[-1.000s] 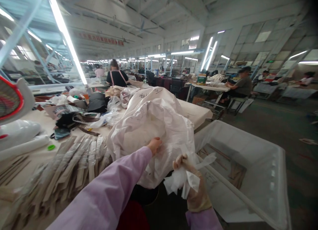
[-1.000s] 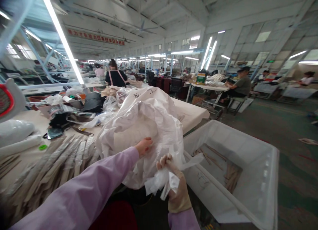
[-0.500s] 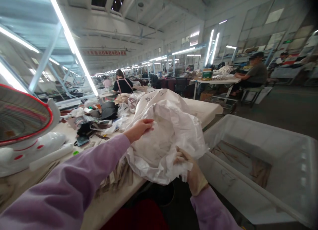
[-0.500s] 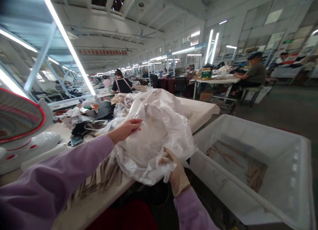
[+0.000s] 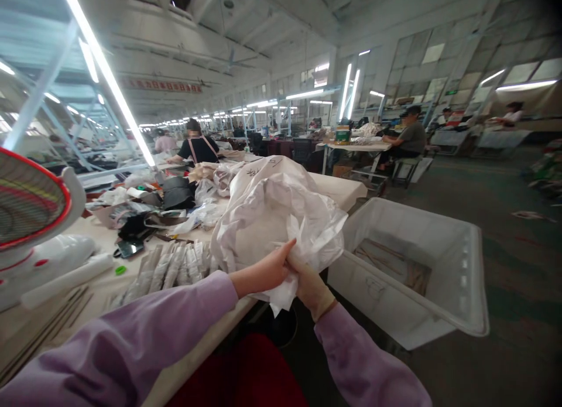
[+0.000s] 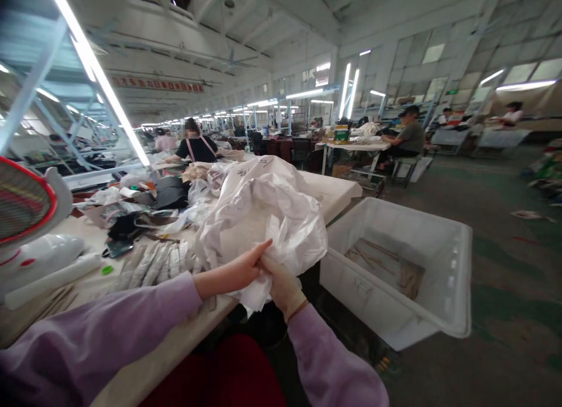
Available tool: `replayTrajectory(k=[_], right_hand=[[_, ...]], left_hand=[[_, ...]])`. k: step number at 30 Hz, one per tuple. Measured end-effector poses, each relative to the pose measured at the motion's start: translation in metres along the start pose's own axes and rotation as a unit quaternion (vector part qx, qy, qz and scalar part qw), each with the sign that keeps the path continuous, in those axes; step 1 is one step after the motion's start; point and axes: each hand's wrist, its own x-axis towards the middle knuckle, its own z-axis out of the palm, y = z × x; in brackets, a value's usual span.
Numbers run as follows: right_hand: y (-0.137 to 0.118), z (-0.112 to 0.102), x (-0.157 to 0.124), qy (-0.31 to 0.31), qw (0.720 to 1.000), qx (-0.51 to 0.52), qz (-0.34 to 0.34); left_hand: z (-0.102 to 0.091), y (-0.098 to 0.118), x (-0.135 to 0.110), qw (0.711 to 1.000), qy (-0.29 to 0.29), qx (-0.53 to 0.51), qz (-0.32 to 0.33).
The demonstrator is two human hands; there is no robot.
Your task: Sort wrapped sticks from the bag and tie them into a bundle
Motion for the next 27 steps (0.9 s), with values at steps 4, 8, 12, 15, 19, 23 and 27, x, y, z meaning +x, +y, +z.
replayTrajectory(k=[4,8,12,15,19,23,27], right_hand=[[-0.004,0.000,-0.008,0.054,0.997,0.027,0.046],[-0.008,0.020,-0.041,0.007,0.990,0.058,0.126],[-0.006,0.032,-0.083,-0.128,0.947,0.121,0.270],[-0.008,0.026,-0.098,-0.210,0.907,0.214,0.296],[-0.005,0.013,-0.108,-0.271,0.862,0.226,0.363],[0.006,0.010,-0.117,-0.313,0.844,0.199,0.387],[-0.006,0.006,-0.121,-0.274,0.927,0.112,0.231]], left_hand=[[-0.018,-0.006,-0.023,0.998,0.045,0.033,0.007],[-0.030,-0.009,-0.046,0.979,-0.090,-0.135,-0.125],[-0.015,-0.008,-0.064,0.827,-0.293,-0.451,-0.162],[0.000,-0.007,-0.071,0.758,-0.338,-0.541,-0.135],[0.017,-0.003,-0.074,0.719,-0.337,-0.591,-0.143],[0.032,0.008,-0.060,0.693,-0.293,-0.632,-0.187],[0.044,0.018,-0.033,0.688,-0.149,-0.673,-0.227]])
